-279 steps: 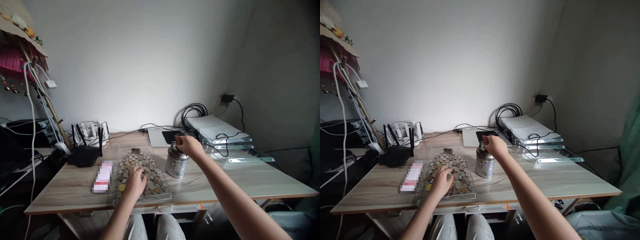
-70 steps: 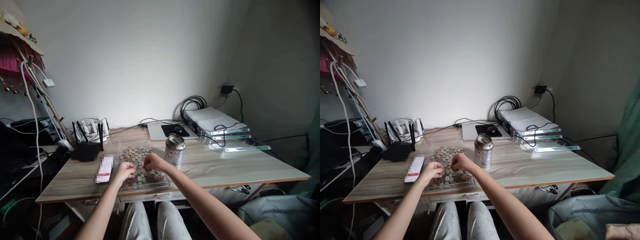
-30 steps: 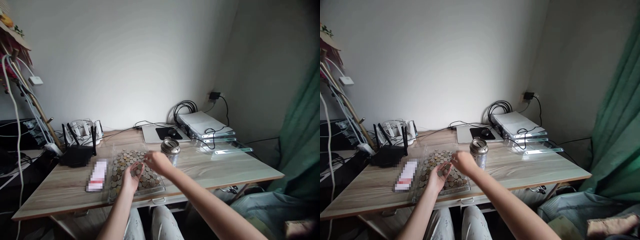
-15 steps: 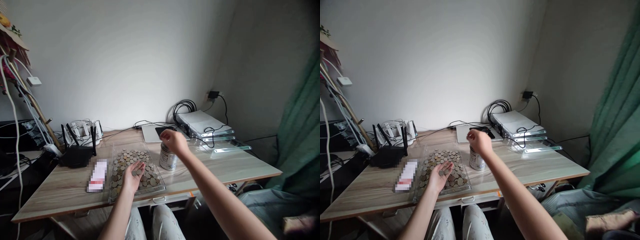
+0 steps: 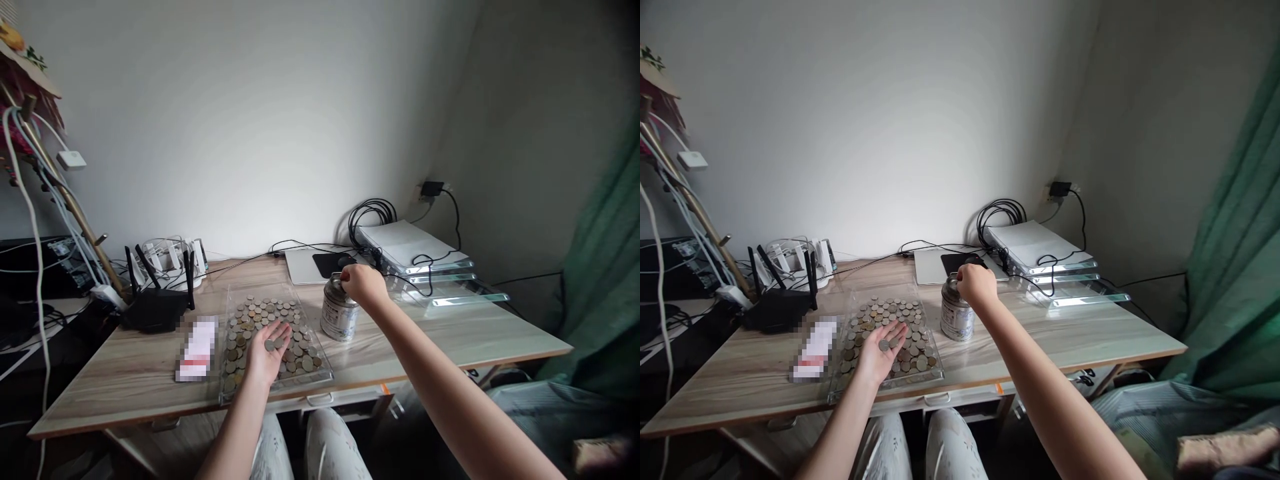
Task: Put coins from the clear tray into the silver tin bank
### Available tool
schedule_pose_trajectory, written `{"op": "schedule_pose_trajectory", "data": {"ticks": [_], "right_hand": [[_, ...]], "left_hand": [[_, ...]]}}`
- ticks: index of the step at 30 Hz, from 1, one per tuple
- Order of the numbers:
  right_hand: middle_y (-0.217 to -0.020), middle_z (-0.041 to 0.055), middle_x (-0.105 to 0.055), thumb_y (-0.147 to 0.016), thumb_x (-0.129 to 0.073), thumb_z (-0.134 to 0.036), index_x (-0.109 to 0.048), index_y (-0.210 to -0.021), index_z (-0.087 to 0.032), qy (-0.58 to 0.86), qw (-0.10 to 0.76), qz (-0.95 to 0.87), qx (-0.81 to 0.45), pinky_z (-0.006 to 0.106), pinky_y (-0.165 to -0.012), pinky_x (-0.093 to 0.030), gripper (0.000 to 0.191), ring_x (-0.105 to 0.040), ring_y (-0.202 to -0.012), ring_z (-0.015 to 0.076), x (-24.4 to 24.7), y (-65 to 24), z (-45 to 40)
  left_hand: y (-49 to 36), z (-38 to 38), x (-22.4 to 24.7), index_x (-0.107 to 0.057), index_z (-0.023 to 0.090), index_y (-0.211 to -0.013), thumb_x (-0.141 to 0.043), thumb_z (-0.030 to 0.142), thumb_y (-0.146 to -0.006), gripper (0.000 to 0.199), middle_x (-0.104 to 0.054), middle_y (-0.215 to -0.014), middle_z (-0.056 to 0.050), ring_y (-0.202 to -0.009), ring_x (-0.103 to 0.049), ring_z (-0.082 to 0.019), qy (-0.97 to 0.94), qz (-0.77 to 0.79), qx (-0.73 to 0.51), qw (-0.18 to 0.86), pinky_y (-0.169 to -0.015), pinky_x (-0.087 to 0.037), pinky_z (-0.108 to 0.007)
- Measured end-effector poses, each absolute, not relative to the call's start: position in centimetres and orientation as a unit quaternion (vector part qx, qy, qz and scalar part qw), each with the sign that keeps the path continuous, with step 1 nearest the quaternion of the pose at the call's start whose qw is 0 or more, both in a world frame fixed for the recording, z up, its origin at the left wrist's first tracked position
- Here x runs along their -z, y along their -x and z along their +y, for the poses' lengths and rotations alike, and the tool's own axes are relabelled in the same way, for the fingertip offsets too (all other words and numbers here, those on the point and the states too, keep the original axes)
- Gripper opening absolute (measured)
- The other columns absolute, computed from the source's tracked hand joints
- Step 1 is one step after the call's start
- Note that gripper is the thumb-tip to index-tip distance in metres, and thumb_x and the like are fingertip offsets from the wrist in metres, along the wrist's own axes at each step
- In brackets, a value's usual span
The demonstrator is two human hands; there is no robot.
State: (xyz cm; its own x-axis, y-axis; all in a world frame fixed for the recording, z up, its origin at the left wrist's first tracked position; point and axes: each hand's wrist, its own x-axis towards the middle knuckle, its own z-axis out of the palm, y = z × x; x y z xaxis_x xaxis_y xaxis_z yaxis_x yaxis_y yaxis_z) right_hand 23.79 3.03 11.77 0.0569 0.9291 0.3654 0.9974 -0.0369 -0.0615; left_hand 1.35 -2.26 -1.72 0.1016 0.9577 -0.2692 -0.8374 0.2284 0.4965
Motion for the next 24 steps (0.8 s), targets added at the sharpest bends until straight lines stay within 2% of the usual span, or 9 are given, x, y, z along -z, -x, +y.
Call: {"op": "schedule_pose_trajectory", "data": {"ticks": [5, 7, 11, 14, 17, 19, 21, 24], "right_hand": [[-0.094, 0.0091, -0.062, -0.081, -0.040, -0.029, -0.060, -0.103, -0.018, 0.643, 0.239, -0.715, 0.132, 0.027, -0.074, -0.037, 0.032, -0.053, -0.087, 0.0179, -10.6, -21.0, 0.7], [-0.097, 0.0071, -0.061, -0.083, -0.037, -0.028, -0.061, -0.101, -0.020, 0.572, 0.228, -0.784, 0.079, 0.024, -0.071, -0.038, 0.030, -0.054, -0.084, 0.0154, -9.0, -18.7, -0.8], [-0.098, 0.0045, -0.060, -0.079, -0.047, -0.030, -0.063, -0.094, -0.023, 0.429, 0.117, -0.895, -0.026, 0.023, -0.074, -0.039, 0.023, -0.052, -0.092, 0.0158, -5.2, -14.5, -2.9], [-0.100, 0.0047, -0.060, -0.075, -0.051, -0.026, -0.063, -0.090, -0.022, 0.405, 0.105, -0.908, -0.025, 0.023, -0.076, -0.038, 0.019, -0.051, -0.095, 0.0169, -3.7, -13.1, -3.2], [-0.094, 0.0052, -0.062, -0.078, -0.047, -0.024, -0.063, -0.083, -0.020, 0.402, 0.115, -0.908, -0.019, 0.022, -0.071, -0.038, 0.017, -0.053, -0.088, 0.0159, -3.8, -13.1, -3.1], [-0.086, 0.0048, -0.063, -0.081, -0.043, -0.024, -0.063, -0.081, -0.020, 0.417, 0.146, -0.897, -0.015, 0.021, -0.066, -0.038, 0.021, -0.055, -0.080, 0.0144, -4.8, -14.0, -3.0], [-0.083, 0.0034, -0.064, -0.082, -0.039, -0.024, -0.063, -0.084, -0.020, 0.449, 0.212, -0.868, -0.015, 0.020, -0.064, -0.038, 0.024, -0.056, -0.074, 0.0129, -6.6, -15.6, -2.5], [-0.086, 0.0032, -0.065, -0.082, -0.036, -0.023, -0.063, -0.088, -0.019, 0.523, 0.321, -0.790, -0.005, 0.019, -0.066, -0.039, 0.028, -0.056, -0.075, 0.0117, -10.0, -19.5, -0.7]], "left_hand": [[-1.3, -2.2, 1.8, -0.056, 0.005, -0.095, -0.038, 0.023, -0.081, 0.029, -0.058, -0.103, -0.021, -0.094, -0.059, -0.024, -0.112, 0.263, -0.613, 0.737, -0.075, -0.050, -0.034], [-1.3, -2.2, 1.8, -0.057, 0.006, -0.095, -0.040, 0.026, -0.081, 0.030, -0.060, -0.099, -0.019, -0.090, -0.060, -0.024, -0.110, 0.260, -0.606, 0.743, -0.072, -0.049, -0.033], [-1.2, -2.2, 1.6, -0.057, 0.009, -0.097, -0.042, 0.033, -0.080, 0.033, -0.063, -0.082, -0.012, -0.067, -0.061, -0.017, -0.096, 0.283, -0.602, 0.741, -0.057, -0.047, -0.028], [-1.1, -2.3, 1.6, -0.057, 0.009, -0.098, -0.041, 0.037, -0.080, 0.036, -0.062, -0.074, -0.010, -0.059, -0.059, -0.015, -0.091, 0.291, -0.594, 0.744, -0.049, -0.043, -0.024], [-1.0, -2.3, 1.7, -0.056, 0.010, -0.100, -0.042, 0.037, -0.080, 0.037, -0.062, -0.073, -0.010, -0.058, -0.058, -0.014, -0.093, 0.281, -0.596, 0.747, -0.051, -0.044, -0.024], [-1.1, -2.4, 1.7, -0.056, 0.009, -0.101, -0.042, 0.036, -0.080, 0.036, -0.062, -0.077, -0.011, -0.062, -0.060, -0.015, -0.091, 0.278, -0.598, 0.746, -0.056, -0.048, -0.027], [-1.1, -2.4, 1.6, -0.055, 0.008, -0.102, -0.043, 0.035, -0.080, 0.036, -0.062, -0.086, -0.015, -0.075, -0.062, -0.019, -0.088, 0.275, -0.593, 0.752, -0.062, -0.050, -0.031], [-1.2, -2.5, 1.4, -0.053, 0.007, -0.102, -0.042, 0.032, -0.081, 0.034, -0.060, -0.098, -0.020, -0.089, -0.060, -0.025, -0.094, 0.265, -0.583, 0.762, -0.066, -0.052, -0.036]]}}
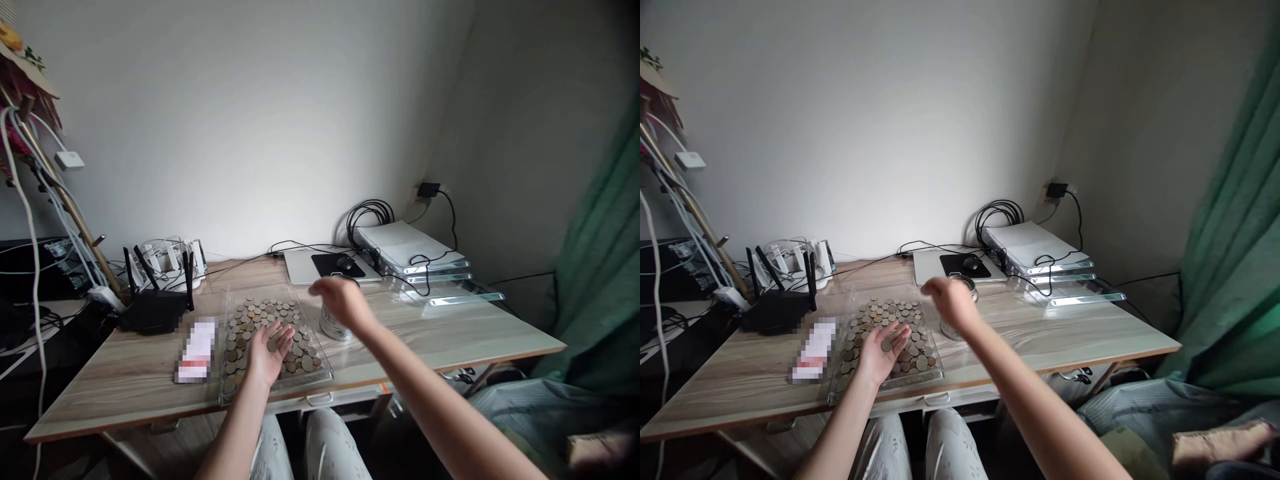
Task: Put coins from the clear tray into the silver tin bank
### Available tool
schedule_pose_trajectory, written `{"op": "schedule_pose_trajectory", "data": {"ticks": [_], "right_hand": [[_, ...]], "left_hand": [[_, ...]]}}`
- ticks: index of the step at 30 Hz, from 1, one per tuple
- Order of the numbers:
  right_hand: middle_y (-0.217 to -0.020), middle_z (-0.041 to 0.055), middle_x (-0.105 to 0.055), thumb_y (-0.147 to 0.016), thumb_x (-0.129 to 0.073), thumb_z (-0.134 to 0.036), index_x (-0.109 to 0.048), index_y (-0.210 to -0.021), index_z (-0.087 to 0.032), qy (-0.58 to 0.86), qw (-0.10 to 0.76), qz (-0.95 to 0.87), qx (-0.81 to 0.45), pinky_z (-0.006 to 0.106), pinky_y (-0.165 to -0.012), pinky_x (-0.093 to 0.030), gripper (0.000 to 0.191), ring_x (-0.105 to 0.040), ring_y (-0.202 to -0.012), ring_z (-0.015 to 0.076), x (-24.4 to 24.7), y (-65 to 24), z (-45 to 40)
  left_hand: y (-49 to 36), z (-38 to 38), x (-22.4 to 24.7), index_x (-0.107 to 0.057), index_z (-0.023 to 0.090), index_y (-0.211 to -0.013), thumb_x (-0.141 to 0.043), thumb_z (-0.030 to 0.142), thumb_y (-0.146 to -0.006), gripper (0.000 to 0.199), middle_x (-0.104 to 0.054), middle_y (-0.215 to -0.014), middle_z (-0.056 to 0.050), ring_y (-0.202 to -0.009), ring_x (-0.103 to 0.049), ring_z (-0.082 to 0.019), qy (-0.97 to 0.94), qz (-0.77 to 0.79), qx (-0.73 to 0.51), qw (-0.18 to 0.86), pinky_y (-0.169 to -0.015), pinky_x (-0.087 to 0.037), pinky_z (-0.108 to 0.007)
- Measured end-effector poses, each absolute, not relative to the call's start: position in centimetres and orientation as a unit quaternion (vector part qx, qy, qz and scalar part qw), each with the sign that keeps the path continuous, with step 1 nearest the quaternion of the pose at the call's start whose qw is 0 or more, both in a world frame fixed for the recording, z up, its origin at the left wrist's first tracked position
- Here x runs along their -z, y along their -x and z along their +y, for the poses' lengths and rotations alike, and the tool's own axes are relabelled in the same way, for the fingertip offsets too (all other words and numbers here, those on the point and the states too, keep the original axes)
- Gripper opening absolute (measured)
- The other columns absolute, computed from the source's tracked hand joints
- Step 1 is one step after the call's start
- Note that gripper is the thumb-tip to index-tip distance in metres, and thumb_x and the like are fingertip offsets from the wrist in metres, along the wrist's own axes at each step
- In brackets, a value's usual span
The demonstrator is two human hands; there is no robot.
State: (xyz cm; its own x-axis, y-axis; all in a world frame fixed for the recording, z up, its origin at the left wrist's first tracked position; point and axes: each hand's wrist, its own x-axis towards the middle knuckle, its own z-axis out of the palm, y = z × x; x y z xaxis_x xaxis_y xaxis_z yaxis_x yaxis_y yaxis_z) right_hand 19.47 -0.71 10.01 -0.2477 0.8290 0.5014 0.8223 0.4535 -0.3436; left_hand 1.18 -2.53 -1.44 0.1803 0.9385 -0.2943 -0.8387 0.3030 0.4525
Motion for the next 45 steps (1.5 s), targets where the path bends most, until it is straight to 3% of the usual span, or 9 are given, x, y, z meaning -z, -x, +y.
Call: {"op": "schedule_pose_trajectory", "data": {"ticks": [5, 9, 14, 17, 22, 28, 34, 39, 45], "right_hand": [[-0.078, 0.0049, -0.064, -0.073, -0.047, -0.029, -0.066, -0.081, -0.020, 0.683, 0.235, -0.688, 0.067, 0.022, -0.059, -0.037, 0.023, -0.056, -0.072, 0.0163, -13.1, -24.5, 2.4], [-0.079, 0.0066, -0.063, -0.073, -0.045, -0.026, -0.067, -0.078, -0.020, 0.701, 0.138, -0.692, 0.107, 0.024, -0.057, -0.036, 0.023, -0.056, -0.073, 0.0181, -12.5, -24.5, 2.9], [-0.081, 0.0089, -0.063, -0.075, -0.042, -0.021, -0.066, -0.078, -0.018, 0.699, 0.110, -0.696, 0.127, 0.025, -0.060, -0.036, 0.024, -0.056, -0.077, 0.0186, -11.9, -23.9, 3.0], [-0.079, 0.0092, -0.063, -0.077, -0.043, -0.023, -0.066, -0.076, -0.017, 0.697, 0.118, -0.696, 0.126, 0.024, -0.060, -0.036, 0.023, -0.056, -0.077, 0.0186, -12.0, -23.6, 2.7], [-0.091, 0.0072, -0.062, -0.084, -0.035, -0.030, -0.061, -0.094, -0.021, 0.599, 0.227, -0.757, 0.131, 0.022, -0.062, -0.036, 0.030, -0.053, -0.083, 0.0162, -10.2, -20.1, -0.2], [-0.087, 0.0020, -0.062, -0.077, -0.049, -0.035, -0.063, -0.086, -0.024, 0.422, 0.127, -0.897, -0.021, 0.020, -0.060, -0.035, 0.020, -0.055, -0.074, 0.0134, -4.6, -13.0, -3.1], [-0.078, 0.0023, -0.064, -0.080, -0.043, -0.025, -0.064, -0.073, -0.020, 0.443, 0.137, -0.886, -0.004, 0.020, -0.058, -0.034, 0.023, -0.055, -0.068, 0.0122, -5.1, -12.6, -2.6], [-0.084, 0.0019, -0.065, -0.080, -0.041, -0.031, -0.064, -0.089, -0.024, 0.584, 0.287, -0.757, 0.052, 0.020, -0.056, -0.034, 0.026, -0.055, -0.069, 0.0120, -10.7, -19.3, 0.0], [-0.075, 0.0049, -0.063, -0.070, -0.048, -0.027, -0.067, -0.074, -0.022, 0.701, 0.169, -0.685, 0.102, 0.023, -0.052, -0.032, 0.020, -0.055, -0.068, 0.0168, -11.6, -24.2, 3.1]], "left_hand": [[-1.2, -2.5, 1.5, -0.053, 0.007, -0.102, -0.041, 0.027, -0.082, 0.031, -0.058, -0.105, -0.021, -0.095, -0.058, -0.025, -0.115, 0.266, -0.588, 0.755, -0.073, -0.051, -0.034], [-1.1, -2.5, 1.6, -0.054, 0.008, -0.103, -0.042, 0.027, -0.081, 0.031, -0.057, -0.108, -0.020, -0.099, -0.057, -0.024, -0.124, 0.272, -0.588, 0.752, -0.079, -0.049, -0.033], [-1.1, -2.5, 1.5, -0.054, 0.010, -0.105, -0.041, 0.027, -0.081, 0.032, -0.058, -0.108, -0.018, -0.098, -0.057, -0.023, -0.124, 0.277, -0.586, 0.752, -0.079, -0.048, -0.033], [-1.1, -2.5, 1.6, -0.054, 0.009, -0.104, -0.041, 0.028, -0.082, 0.032, -0.057, -0.109, -0.019, -0.098, -0.057, -0.023, -0.126, 0.276, -0.588, 0.750, -0.079, -0.048, -0.033], [-1.0, -2.4, 1.7, -0.055, 0.010, -0.103, -0.039, 0.036, -0.082, 0.038, -0.056, -0.110, -0.019, -0.098, -0.057, -0.023, -0.122, 0.249, -0.592, 0.757, -0.077, -0.047, -0.033], [-1.0, -3.0, 0.9, -0.053, 0.017, -0.111, -0.040, 0.049, -0.078, 0.048, -0.061, -0.097, -0.011, -0.086, -0.060, -0.020, -0.123, 0.237, -0.589, 0.763, -0.071, -0.047, -0.030], [-1.0, -2.9, 1.3, -0.050, 0.019, -0.115, -0.041, 0.050, -0.078, 0.050, -0.059, -0.104, -0.012, -0.097, -0.056, -0.020, -0.149, 0.210, -0.574, 0.777, -0.078, -0.043, -0.030], [-0.8, -2.4, 1.9, -0.050, 0.018, -0.115, -0.039, 0.048, -0.080, 0.048, -0.048, -0.123, -0.013, -0.115, -0.043, -0.022, -0.181, 0.230, -0.547, 0.784, -0.089, -0.034, -0.033], [-0.5, -2.5, 1.8, -0.052, 0.017, -0.113, -0.033, 0.049, -0.080, 0.049, -0.044, -0.128, -0.012, -0.120, -0.036, -0.023, -0.231, 0.257, -0.543, 0.765, -0.091, -0.030, -0.037]]}}
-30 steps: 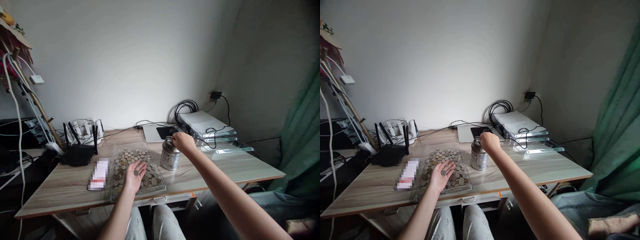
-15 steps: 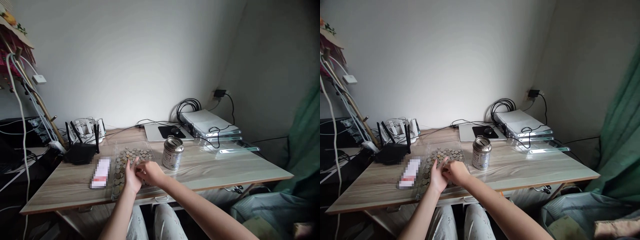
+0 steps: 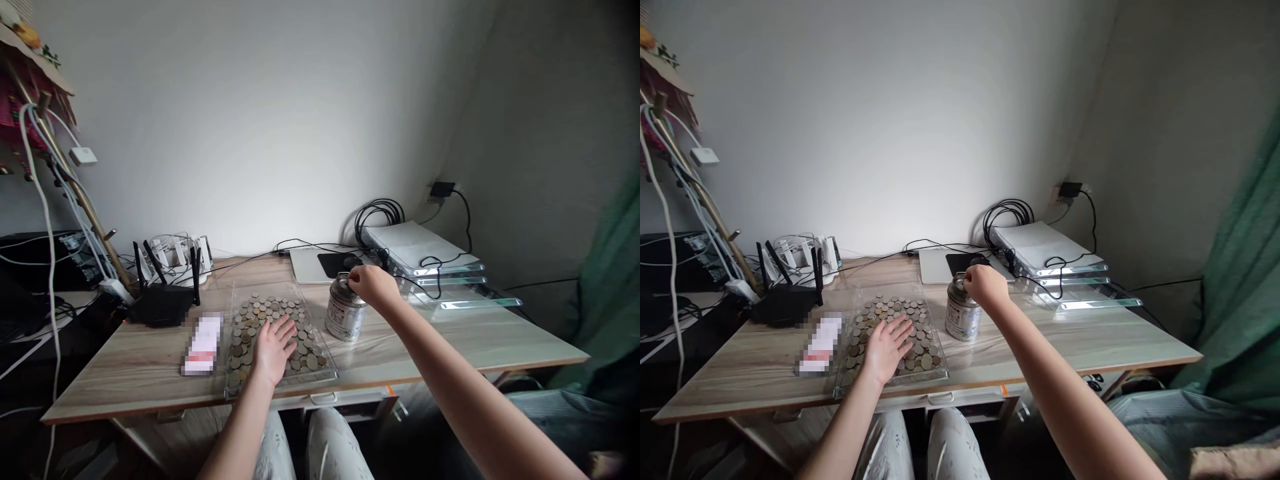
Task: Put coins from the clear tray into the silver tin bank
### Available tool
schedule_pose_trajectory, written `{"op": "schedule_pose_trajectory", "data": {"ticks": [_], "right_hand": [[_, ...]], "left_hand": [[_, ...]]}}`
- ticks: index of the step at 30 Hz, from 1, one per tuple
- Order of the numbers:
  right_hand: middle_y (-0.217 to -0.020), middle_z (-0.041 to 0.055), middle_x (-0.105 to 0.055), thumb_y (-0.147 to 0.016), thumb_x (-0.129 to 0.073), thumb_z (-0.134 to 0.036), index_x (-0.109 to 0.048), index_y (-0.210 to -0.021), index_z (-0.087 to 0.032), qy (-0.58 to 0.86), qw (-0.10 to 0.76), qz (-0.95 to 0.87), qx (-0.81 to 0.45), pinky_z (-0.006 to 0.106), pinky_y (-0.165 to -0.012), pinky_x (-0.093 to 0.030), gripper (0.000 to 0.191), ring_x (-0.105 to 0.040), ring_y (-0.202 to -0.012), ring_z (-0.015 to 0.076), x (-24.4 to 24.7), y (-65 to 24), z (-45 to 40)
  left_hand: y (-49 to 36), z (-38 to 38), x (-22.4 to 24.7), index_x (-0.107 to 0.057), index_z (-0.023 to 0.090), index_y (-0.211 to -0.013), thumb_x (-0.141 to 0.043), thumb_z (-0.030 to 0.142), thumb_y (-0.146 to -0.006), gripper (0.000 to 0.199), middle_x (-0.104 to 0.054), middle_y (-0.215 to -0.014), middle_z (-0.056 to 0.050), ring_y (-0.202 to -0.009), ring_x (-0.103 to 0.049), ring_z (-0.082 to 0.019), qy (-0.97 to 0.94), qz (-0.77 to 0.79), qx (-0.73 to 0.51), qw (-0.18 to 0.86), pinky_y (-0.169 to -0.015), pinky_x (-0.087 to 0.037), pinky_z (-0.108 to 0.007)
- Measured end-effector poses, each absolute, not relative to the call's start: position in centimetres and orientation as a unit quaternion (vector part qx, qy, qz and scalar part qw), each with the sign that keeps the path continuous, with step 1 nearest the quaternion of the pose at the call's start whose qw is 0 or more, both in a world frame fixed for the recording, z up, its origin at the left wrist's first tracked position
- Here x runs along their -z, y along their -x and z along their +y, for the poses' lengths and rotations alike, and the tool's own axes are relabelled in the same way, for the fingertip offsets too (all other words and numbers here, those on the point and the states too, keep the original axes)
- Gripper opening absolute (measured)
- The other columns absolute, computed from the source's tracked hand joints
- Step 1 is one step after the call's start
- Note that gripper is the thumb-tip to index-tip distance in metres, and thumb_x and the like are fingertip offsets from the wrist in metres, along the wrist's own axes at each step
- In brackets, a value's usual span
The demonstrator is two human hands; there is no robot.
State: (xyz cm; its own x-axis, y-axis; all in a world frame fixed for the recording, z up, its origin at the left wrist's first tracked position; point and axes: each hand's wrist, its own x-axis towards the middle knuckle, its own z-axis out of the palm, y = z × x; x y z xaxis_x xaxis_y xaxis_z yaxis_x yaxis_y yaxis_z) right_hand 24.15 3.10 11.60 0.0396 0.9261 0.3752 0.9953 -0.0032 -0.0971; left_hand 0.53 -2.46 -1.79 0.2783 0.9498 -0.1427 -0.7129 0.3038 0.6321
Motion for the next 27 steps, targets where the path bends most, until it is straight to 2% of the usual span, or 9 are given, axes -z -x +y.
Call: {"op": "schedule_pose_trajectory", "data": {"ticks": [3, 6, 10, 12, 14, 16, 19, 22, 27], "right_hand": [[-0.076, 0.0057, -0.063, -0.068, -0.050, -0.025, -0.067, -0.073, -0.021, 0.707, 0.141, -0.687, 0.092, 0.023, -0.053, -0.034, 0.018, -0.055, -0.070, 0.0174, -11.3, -24.0, 3.4], [-0.079, 0.0064, -0.063, -0.072, -0.049, -0.030, -0.067, -0.080, -0.022, 0.699, 0.176, -0.685, 0.103, 0.024, -0.056, -0.035, 0.022, -0.055, -0.074, 0.0179, -11.5, -23.0, 2.8], [-0.088, 0.0062, -0.062, -0.081, -0.039, -0.030, -0.063, -0.090, -0.021, 0.596, 0.234, -0.762, 0.098, 0.022, -0.059, -0.036, 0.027, -0.054, -0.076, 0.0146, -9.3, -19.7, 1.1], [-0.087, 0.0051, -0.062, -0.081, -0.041, -0.031, -0.063, -0.088, -0.021, 0.514, 0.185, -0.838, 0.017, 0.021, -0.059, -0.037, 0.026, -0.054, -0.070, 0.0129, -6.9, -17.5, 0.6], [-0.090, 0.0064, -0.062, -0.077, -0.048, -0.037, -0.063, -0.091, -0.020, 0.453, 0.134, -0.880, -0.053, 0.022, -0.064, -0.039, 0.027, -0.055, -0.073, 0.0145, -4.2, -15.4, 0.6], [-0.094, 0.0093, -0.060, -0.074, -0.052, -0.042, -0.062, -0.097, -0.018, 0.438, 0.106, -0.888, -0.087, 0.025, -0.071, -0.039, 0.035, -0.055, -0.081, 0.0180, -2.0, -13.8, 1.1], [-0.096, 0.0109, -0.059, -0.074, -0.051, -0.043, -0.061, -0.100, -0.015, 0.428, 0.095, -0.893, -0.103, 0.030, -0.080, -0.037, 0.040, -0.053, -0.089, 0.0213, -0.2, -12.4, 1.9], [-0.101, 0.0093, -0.056, -0.072, -0.052, -0.043, -0.062, -0.100, -0.019, 0.370, 0.104, -0.913, -0.139, 0.030, -0.084, -0.035, 0.038, -0.050, -0.096, 0.0213, 0.2, -11.8, 2.0], [-0.101, 0.0069, -0.052, -0.057, -0.065, -0.039, -0.061, -0.102, -0.023, 0.370, 0.082, -0.905, -0.195, 0.029, -0.078, -0.037, 0.048, -0.047, -0.095, 0.0224, -0.1, -11.9, 0.7]], "left_hand": [[-0.7, -2.5, 1.8, -0.052, 0.017, -0.112, -0.034, 0.047, -0.079, 0.048, -0.045, -0.127, -0.012, -0.118, -0.038, -0.023, -0.249, 0.276, -0.549, 0.749, -0.088, -0.033, -0.036], [-1.1, -2.7, 1.7, -0.052, 0.017, -0.111, -0.035, 0.045, -0.079, 0.046, -0.048, -0.124, -0.011, -0.113, -0.044, -0.021, -0.286, 0.314, -0.554, 0.716, -0.086, -0.036, -0.034], [-0.9, -3.0, 0.9, -0.055, 0.018, -0.105, -0.037, 0.042, -0.079, 0.041, -0.054, -0.116, -0.011, -0.106, -0.049, -0.022, -0.472, 0.445, -0.513, 0.562, -0.087, -0.036, -0.035], [0.0, -2.7, 0.4, -0.056, 0.019, -0.104, -0.044, 0.043, -0.076, 0.039, -0.052, -0.119, -0.012, -0.114, -0.042, -0.026, -0.607, 0.520, -0.430, 0.419, -0.093, -0.030, -0.038], [1.2, -2.3, 0.1, -0.054, 0.018, -0.109, -0.051, 0.043, -0.071, 0.046, -0.041, -0.130, -0.014, -0.125, -0.023, -0.032, -0.671, 0.606, -0.320, 0.284, -0.097, -0.021, -0.045], [2.6, -1.8, 0.1, -0.050, 0.016, -0.113, -0.052, 0.044, -0.069, 0.053, -0.030, -0.136, -0.017, -0.128, -0.012, -0.037, -0.690, 0.659, -0.205, 0.217, -0.095, -0.019, -0.051], [4.3, -1.4, 0.4, -0.048, 0.016, -0.117, -0.048, 0.043, -0.072, 0.053, -0.027, -0.137, -0.017, -0.126, -0.019, -0.035, -0.732, 0.641, -0.099, 0.207, -0.095, -0.024, -0.046], [5.4, -1.3, 0.4, -0.053, 0.017, -0.111, -0.043, 0.035, -0.076, 0.041, -0.037, -0.131, -0.013, -0.121, -0.032, -0.027, -0.769, 0.600, -0.077, 0.205, -0.095, -0.027, -0.035], [6.4, -1.4, 0.3, -0.057, 0.016, -0.100, -0.045, 0.032, -0.074, 0.032, -0.050, -0.114, -0.010, -0.101, -0.049, -0.019, -0.780, 0.576, -0.060, 0.238, -0.086, -0.035, -0.026]]}}
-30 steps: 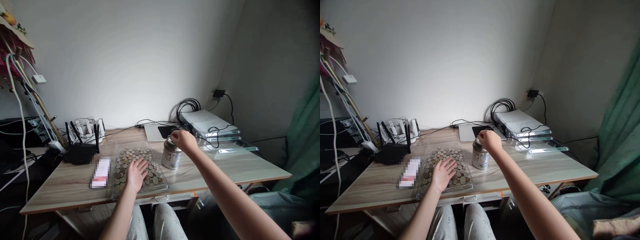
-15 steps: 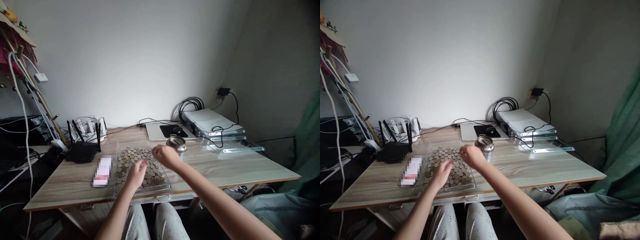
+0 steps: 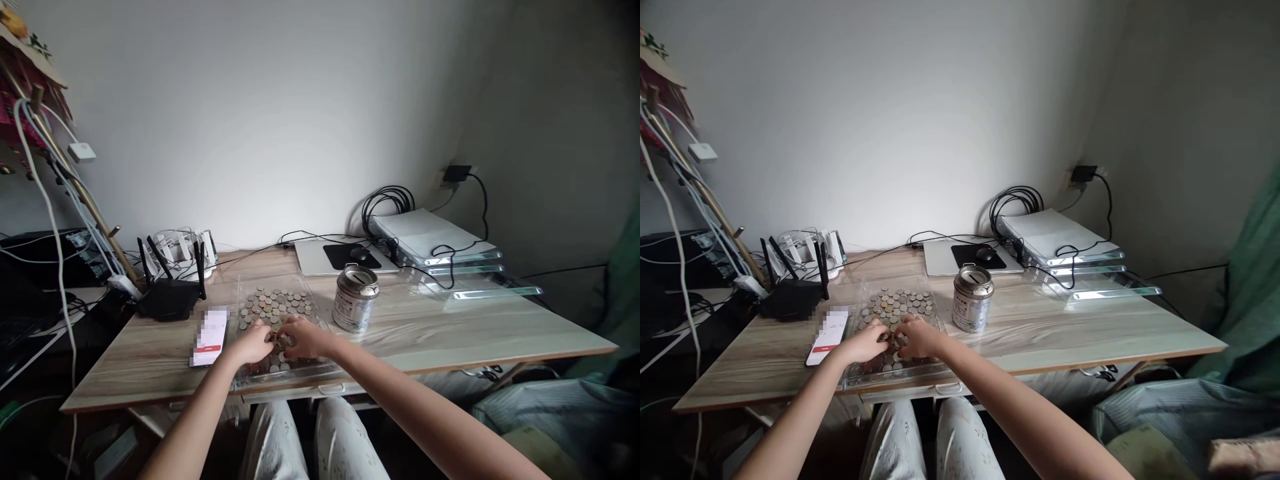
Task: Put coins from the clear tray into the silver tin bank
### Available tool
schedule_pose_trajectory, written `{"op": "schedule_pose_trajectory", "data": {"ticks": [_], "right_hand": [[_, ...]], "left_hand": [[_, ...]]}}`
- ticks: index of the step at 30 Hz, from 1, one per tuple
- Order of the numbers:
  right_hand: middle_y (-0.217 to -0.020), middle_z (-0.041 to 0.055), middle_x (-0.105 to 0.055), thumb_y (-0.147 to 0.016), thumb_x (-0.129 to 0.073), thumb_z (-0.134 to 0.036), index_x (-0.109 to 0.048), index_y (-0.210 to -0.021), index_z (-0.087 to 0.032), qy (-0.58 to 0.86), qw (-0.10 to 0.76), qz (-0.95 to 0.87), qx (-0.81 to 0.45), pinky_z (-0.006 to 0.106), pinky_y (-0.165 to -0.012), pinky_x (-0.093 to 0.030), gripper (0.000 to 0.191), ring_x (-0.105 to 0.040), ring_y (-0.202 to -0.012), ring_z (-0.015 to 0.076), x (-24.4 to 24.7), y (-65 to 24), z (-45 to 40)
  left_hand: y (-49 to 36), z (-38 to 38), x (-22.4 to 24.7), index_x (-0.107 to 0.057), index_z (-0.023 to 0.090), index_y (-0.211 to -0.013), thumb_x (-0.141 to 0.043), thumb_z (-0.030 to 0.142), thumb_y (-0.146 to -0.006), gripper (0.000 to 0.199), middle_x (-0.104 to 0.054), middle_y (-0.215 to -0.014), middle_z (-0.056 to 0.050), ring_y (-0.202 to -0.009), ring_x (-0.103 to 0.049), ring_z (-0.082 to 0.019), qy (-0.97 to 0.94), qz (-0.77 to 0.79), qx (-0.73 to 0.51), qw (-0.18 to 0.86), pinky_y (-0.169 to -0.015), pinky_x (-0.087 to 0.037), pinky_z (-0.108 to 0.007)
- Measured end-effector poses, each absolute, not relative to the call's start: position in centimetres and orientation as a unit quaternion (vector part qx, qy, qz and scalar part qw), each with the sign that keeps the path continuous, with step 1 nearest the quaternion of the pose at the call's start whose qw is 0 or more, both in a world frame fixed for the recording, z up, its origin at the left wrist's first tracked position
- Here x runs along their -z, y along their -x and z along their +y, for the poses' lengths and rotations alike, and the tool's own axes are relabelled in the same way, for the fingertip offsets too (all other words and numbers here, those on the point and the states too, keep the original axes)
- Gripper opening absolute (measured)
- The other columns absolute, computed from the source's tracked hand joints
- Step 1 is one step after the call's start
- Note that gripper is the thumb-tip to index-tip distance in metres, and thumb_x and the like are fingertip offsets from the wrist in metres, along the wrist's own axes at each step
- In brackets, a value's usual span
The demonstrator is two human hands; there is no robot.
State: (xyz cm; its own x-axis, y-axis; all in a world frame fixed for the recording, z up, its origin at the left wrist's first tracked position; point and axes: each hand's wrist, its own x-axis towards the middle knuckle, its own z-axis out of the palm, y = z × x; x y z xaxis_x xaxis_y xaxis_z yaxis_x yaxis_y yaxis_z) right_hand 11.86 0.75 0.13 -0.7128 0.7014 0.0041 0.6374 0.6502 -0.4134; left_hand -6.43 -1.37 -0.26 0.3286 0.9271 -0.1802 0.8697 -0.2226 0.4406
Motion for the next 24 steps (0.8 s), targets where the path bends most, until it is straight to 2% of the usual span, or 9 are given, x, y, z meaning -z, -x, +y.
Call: {"op": "schedule_pose_trajectory", "data": {"ticks": [5, 10, 13, 18, 20, 24], "right_hand": [[-0.084, 0.0023, -0.058, -0.059, -0.063, -0.030, -0.057, -0.105, -0.018, 0.319, 0.005, -0.892, -0.319, 0.022, -0.060, -0.037, 0.047, -0.051, -0.072, 0.0133, -0.8, -11.8, 0.1], [-0.079, -0.0002, -0.059, -0.053, -0.064, -0.022, -0.062, -0.091, -0.017, 0.277, -0.023, -0.918, -0.283, 0.019, -0.053, -0.033, 0.038, -0.048, -0.064, 0.0100, -0.5, -11.1, 0.9], [-0.068, -0.0023, -0.058, -0.054, -0.059, -0.016, -0.064, -0.078, -0.016, 0.282, -0.072, -0.913, -0.286, 0.018, -0.049, -0.032, 0.025, -0.047, -0.057, 0.0084, -0.3, -11.0, 1.0], [-0.064, -0.0040, -0.059, -0.054, -0.053, -0.012, -0.065, -0.079, -0.017, 0.306, -0.095, -0.883, -0.343, 0.016, -0.046, -0.031, 0.028, -0.047, -0.051, 0.0070, -1.2, -11.7, 0.6], [-0.061, -0.0037, -0.059, -0.054, -0.054, -0.013, -0.066, -0.078, -0.017, 0.305, -0.109, -0.888, -0.327, 0.017, -0.046, -0.032, 0.027, -0.047, -0.049, 0.0071, -2.0, -12.0, 0.6], [-0.050, -0.0033, -0.055, -0.048, -0.062, -0.017, -0.068, -0.068, -0.016, 0.311, -0.137, -0.918, -0.206, 0.019, -0.046, -0.032, 0.021, -0.046, -0.046, 0.0092, -3.6, -13.0, 0.9]], "left_hand": [[7.2, -1.6, 0.6, -0.057, 0.017, -0.093, -0.056, 0.037, -0.065, 0.034, -0.052, -0.104, -0.007, -0.089, -0.052, -0.018, -0.796, 0.549, -0.037, 0.254, -0.075, -0.040, -0.025], [6.8, -2.0, 0.5, -0.057, 0.018, -0.091, -0.065, 0.036, -0.054, 0.042, -0.056, -0.097, -0.007, -0.081, -0.054, -0.018, -0.810, 0.526, -0.019, 0.258, -0.064, -0.041, -0.024], [6.4, -2.3, 0.4, -0.057, 0.017, -0.090, -0.061, 0.026, -0.056, 0.035, -0.060, -0.084, -0.005, -0.070, -0.055, -0.017, -0.818, 0.499, -0.028, 0.286, -0.055, -0.040, -0.023], [6.3, -2.5, -0.5, -0.061, 0.017, -0.075, -0.057, 0.019, -0.056, 0.020, -0.061, -0.067, -0.002, -0.057, -0.054, -0.015, -0.819, 0.474, -0.008, 0.323, -0.046, -0.036, -0.022], [6.1, -2.6, -1.1, -0.063, 0.018, -0.078, -0.058, 0.018, -0.055, 0.023, -0.061, -0.066, -0.001, -0.055, -0.054, -0.014, -0.828, 0.460, -0.007, 0.321, -0.046, -0.036, -0.021], [5.6, -2.2, -1.6, -0.065, 0.019, -0.081, -0.057, 0.017, -0.055, 0.027, -0.063, -0.067, -0.001, -0.056, -0.055, -0.014, -0.837, 0.441, 0.007, 0.323, -0.047, -0.038, -0.021]]}}
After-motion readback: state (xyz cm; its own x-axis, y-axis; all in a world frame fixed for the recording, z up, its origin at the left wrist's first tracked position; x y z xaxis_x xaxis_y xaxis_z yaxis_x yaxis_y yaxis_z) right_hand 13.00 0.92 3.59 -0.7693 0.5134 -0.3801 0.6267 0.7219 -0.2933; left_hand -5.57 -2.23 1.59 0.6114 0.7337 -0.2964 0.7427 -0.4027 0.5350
